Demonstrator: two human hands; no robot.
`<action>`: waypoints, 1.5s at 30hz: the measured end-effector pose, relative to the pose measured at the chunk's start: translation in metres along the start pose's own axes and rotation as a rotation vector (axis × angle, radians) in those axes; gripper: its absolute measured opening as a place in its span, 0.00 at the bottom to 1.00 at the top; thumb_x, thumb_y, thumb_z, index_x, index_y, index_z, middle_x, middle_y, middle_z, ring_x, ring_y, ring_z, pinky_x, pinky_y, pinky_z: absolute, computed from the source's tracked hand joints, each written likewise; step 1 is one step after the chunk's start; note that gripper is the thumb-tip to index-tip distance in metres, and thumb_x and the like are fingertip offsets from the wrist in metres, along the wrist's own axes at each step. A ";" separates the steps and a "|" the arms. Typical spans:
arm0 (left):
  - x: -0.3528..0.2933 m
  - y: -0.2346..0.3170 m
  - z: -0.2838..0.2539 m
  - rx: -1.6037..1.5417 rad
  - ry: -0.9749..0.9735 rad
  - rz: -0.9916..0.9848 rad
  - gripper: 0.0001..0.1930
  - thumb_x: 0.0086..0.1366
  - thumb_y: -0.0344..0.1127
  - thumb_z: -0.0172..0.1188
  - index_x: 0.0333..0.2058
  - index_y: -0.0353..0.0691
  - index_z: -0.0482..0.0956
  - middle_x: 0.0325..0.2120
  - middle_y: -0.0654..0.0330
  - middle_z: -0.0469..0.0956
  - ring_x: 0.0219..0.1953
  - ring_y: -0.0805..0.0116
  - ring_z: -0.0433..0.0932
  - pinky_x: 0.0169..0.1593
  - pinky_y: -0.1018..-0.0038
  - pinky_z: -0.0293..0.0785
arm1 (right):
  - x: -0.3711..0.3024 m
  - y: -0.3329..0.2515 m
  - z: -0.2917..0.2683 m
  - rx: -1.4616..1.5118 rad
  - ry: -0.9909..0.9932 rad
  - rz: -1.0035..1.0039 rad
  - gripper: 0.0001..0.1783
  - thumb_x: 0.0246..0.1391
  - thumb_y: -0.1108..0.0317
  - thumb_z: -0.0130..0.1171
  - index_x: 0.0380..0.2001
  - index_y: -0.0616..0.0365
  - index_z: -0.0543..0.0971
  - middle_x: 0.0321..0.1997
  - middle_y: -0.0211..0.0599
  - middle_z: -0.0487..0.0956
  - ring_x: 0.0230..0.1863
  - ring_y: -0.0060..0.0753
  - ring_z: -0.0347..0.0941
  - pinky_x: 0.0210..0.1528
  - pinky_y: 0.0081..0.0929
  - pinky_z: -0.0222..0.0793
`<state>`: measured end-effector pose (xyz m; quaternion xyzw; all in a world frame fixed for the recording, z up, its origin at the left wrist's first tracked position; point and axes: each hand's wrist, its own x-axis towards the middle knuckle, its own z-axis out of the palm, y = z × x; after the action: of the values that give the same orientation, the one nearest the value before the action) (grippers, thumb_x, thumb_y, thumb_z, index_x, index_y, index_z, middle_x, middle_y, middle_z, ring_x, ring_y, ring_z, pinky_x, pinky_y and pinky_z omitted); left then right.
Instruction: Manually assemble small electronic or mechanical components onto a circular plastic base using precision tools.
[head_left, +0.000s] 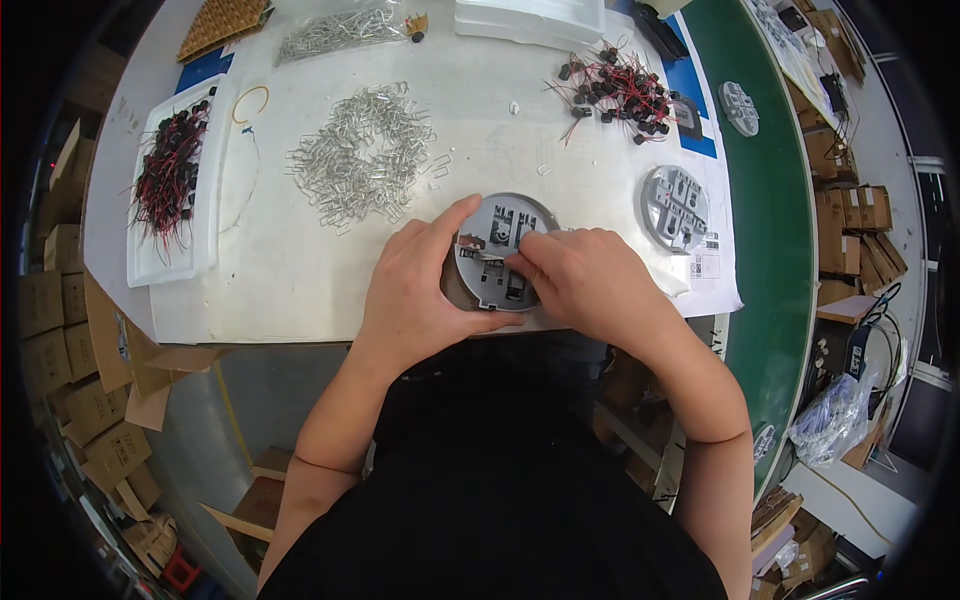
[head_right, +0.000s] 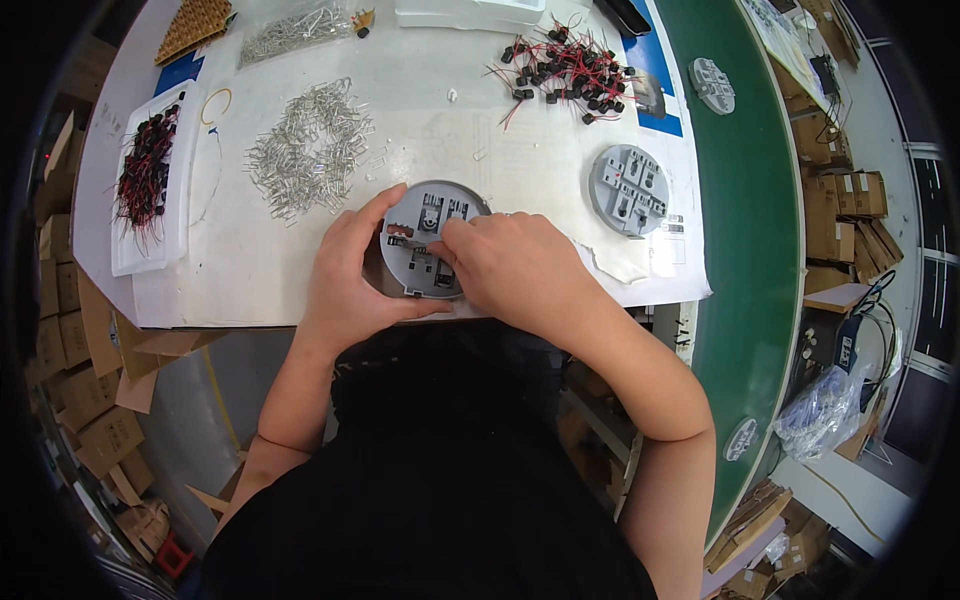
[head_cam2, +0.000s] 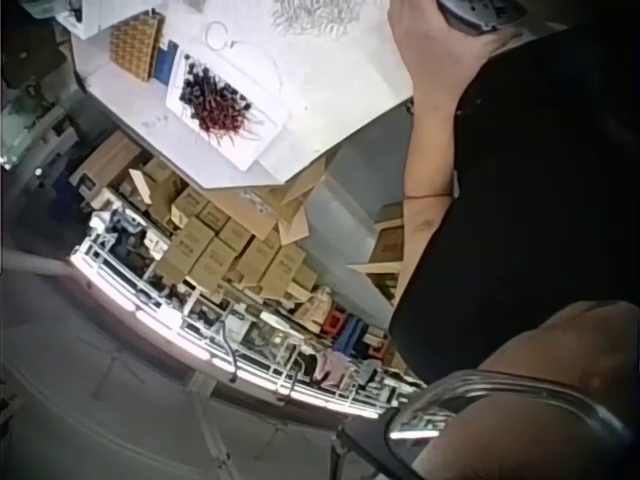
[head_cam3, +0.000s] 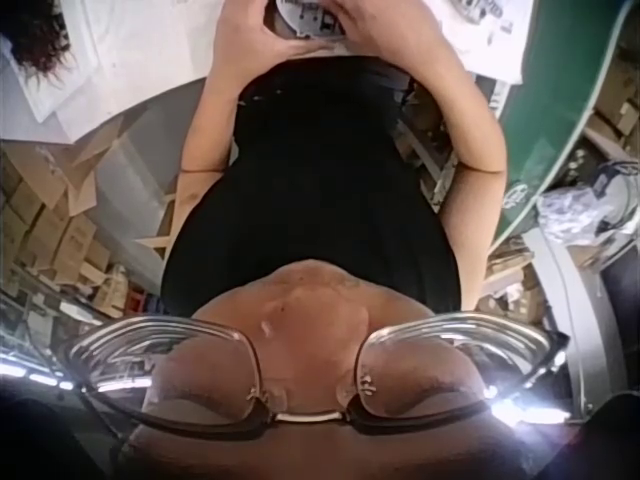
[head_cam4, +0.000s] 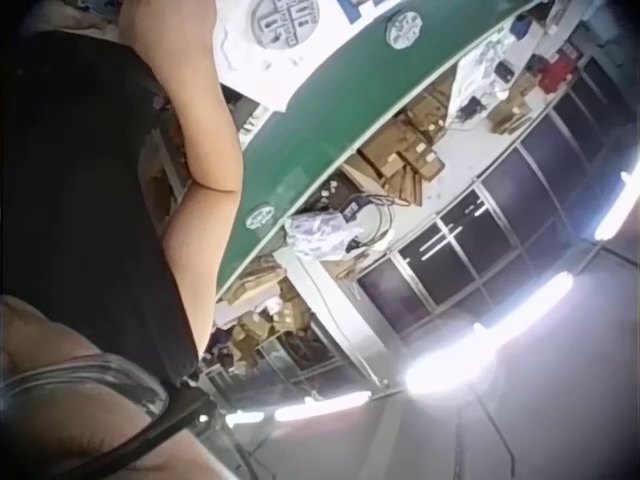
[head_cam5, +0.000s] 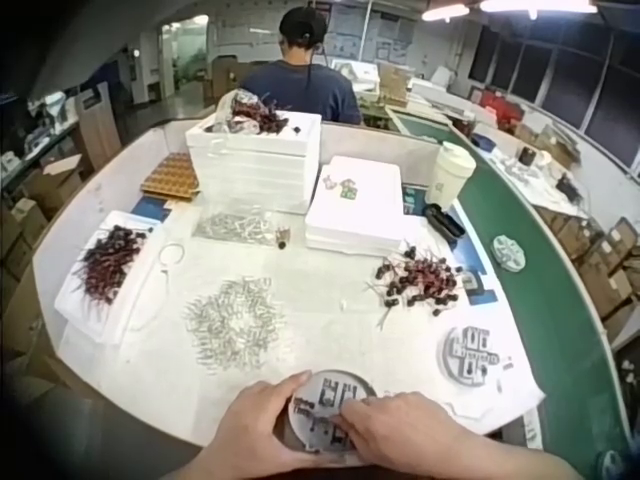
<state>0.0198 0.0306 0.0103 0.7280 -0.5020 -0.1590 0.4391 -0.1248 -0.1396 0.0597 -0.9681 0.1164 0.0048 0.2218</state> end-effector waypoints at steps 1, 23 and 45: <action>0.000 0.000 0.000 0.003 -0.001 -0.004 0.58 0.34 0.45 0.90 0.67 0.38 0.74 0.53 0.53 0.82 0.53 0.55 0.82 0.59 0.61 0.78 | 0.000 0.001 0.000 0.005 -0.004 -0.015 0.17 0.70 0.57 0.58 0.30 0.57 0.79 0.23 0.48 0.82 0.26 0.59 0.80 0.29 0.53 0.75; -0.001 0.004 0.001 0.010 0.053 0.050 0.54 0.40 0.49 0.88 0.66 0.36 0.73 0.39 0.55 0.84 0.41 0.54 0.80 0.52 0.59 0.76 | 0.008 -0.042 -0.023 -0.222 -0.174 0.065 0.03 0.59 0.71 0.60 0.34 0.59 0.78 0.23 0.46 0.82 0.25 0.55 0.82 0.27 0.47 0.76; 0.012 0.019 -0.002 -0.008 0.119 0.003 0.12 0.67 0.21 0.64 0.48 0.35 0.86 0.32 0.58 0.77 0.32 0.68 0.75 0.36 0.74 0.70 | -0.057 0.007 0.015 -0.013 0.753 0.013 0.28 0.49 0.66 0.80 0.53 0.58 0.81 0.37 0.37 0.84 0.31 0.38 0.82 0.34 0.30 0.76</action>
<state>0.0155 0.0192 0.0287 0.7336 -0.4753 -0.1168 0.4715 -0.1817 -0.1266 0.0467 -0.9027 0.1961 -0.3492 0.1571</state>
